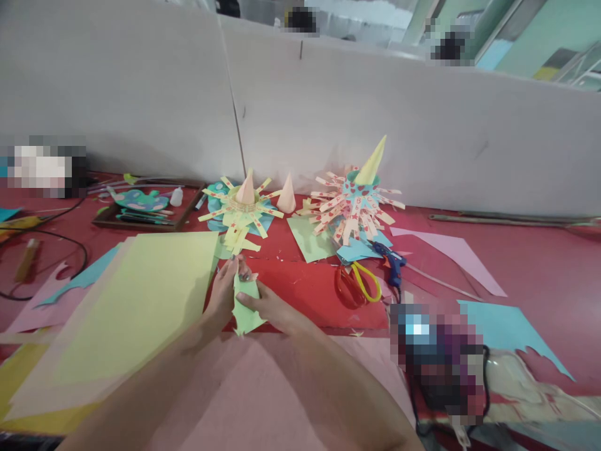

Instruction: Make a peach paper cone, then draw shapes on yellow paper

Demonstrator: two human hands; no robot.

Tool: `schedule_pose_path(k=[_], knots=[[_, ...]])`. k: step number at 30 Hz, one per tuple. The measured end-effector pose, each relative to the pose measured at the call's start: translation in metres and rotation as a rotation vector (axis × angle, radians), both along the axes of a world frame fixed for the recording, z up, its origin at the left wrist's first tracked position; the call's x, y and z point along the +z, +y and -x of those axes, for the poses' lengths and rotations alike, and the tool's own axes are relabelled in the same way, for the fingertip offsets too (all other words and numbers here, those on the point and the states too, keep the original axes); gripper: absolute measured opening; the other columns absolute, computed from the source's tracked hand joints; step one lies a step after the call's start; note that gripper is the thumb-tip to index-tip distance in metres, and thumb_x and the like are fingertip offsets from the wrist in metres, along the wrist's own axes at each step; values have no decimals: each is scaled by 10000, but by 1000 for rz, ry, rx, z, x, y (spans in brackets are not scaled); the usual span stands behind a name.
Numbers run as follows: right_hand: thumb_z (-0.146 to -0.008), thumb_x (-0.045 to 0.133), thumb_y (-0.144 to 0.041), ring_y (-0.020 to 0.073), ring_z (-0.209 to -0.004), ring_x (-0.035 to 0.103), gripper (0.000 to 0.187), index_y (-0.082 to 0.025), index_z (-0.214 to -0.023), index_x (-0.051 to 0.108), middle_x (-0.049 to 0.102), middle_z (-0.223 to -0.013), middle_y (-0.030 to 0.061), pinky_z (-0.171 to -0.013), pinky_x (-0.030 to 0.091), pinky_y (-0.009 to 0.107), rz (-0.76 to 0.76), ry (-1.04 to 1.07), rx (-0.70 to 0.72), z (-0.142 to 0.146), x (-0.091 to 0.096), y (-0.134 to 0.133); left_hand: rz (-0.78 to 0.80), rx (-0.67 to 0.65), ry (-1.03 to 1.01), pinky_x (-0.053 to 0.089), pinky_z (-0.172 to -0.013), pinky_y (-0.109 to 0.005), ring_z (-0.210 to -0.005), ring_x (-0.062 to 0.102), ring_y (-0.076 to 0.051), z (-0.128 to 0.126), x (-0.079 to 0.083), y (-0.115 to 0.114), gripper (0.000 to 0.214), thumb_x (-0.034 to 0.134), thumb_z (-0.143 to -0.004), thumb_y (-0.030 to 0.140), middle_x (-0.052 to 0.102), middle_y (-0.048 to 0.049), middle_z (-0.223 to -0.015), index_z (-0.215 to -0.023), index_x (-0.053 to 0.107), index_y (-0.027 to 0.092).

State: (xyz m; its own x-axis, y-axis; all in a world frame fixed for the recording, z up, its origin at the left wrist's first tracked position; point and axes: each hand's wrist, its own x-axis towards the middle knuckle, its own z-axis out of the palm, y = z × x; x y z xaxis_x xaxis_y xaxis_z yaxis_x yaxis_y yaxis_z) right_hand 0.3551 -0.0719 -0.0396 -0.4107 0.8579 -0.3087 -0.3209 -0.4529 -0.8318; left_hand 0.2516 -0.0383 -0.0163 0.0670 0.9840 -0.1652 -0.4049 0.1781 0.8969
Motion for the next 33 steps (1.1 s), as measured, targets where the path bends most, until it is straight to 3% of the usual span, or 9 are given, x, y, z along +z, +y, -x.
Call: schedule_pose_path(k=[4, 7, 9, 13, 19, 26, 29, 33], knots=[[-508, 770, -438, 123, -580, 571, 421, -150, -752, 583, 578, -657, -10, -623, 477, 293, 197, 79, 106, -14, -1, 4, -101, -101, 77, 341, -474, -187, -505, 405, -67, 0, -5, 0, 265, 493, -781, 455, 431, 54, -607, -742, 495, 193], [-514, 780, -381, 144, -549, 592, 381, -142, -746, 595, 607, -633, 6, -604, 491, 319, 214, 15, 134, -28, 3, 8, -253, -231, 323, 364, -516, -200, -548, 439, -78, 2, -4, -1, 271, 432, -824, 425, 511, 26, -679, -715, 502, 187], [-539, 765, -371, 166, -557, 613, 354, -137, -750, 603, 633, -640, 28, -590, 491, 319, 184, -47, 135, -33, 6, 10, -368, -294, 438, 405, -629, -220, -672, 511, -103, 3, -4, -2, 264, 386, -852, 395, 570, -3, -786, -762, 526, 190], [-532, 758, -331, 161, -551, 619, 323, -147, -757, 619, 654, -640, 22, -560, 477, 283, 115, -151, -24, -34, 7, 11, -472, -349, 516, 369, -903, -294, -1054, 499, -160, 3, -4, 0, 231, 337, -875, 344, 565, -50, -1102, -909, 523, 212], [-431, 740, -201, 114, -493, 564, 256, -151, -658, 632, 620, -552, -27, -502, 424, 235, 89, -135, -204, -30, 1, 13, -570, -487, 682, 292, -1018, -380, -1274, 314, -208, 4, -2, 1, 146, 491, -802, 273, 322, -84, -1400, -935, 514, 216], [-440, 707, -163, 104, -440, 526, 199, -159, -582, 568, 573, -473, -37, -451, 374, 216, 120, -144, -281, -32, -7, 17, -809, -676, 849, 295, -1028, -421, -1345, 121, -254, 6, 1, -3, 320, 620, -706, 215, 129, -55, -1478, -1023, 579, 220], [-467, 682, -143, 104, -429, 504, 174, -163, -574, 545, 544, -450, -34, -440, 350, 220, 149, -135, -305, -34, -11, 19, -807, -698, 822, 281, -1036, -437, -1334, 169, -261, 6, -3, 2, 365, 625, -715, 264, 189, -44, -1465, -1078, 591, 243], [-533, 639, -167, 98, -454, 490, 113, -172, -591, 543, 537, -482, -26, -464, 355, 224, 160, -98, -323, -36, -13, 20, -760, -664, 697, 283, -1041, -390, -1273, 329, -213, 6, -11, 10, 319, 372, -869, 269, 374, -24, -1387, -1050, 633, 251]])
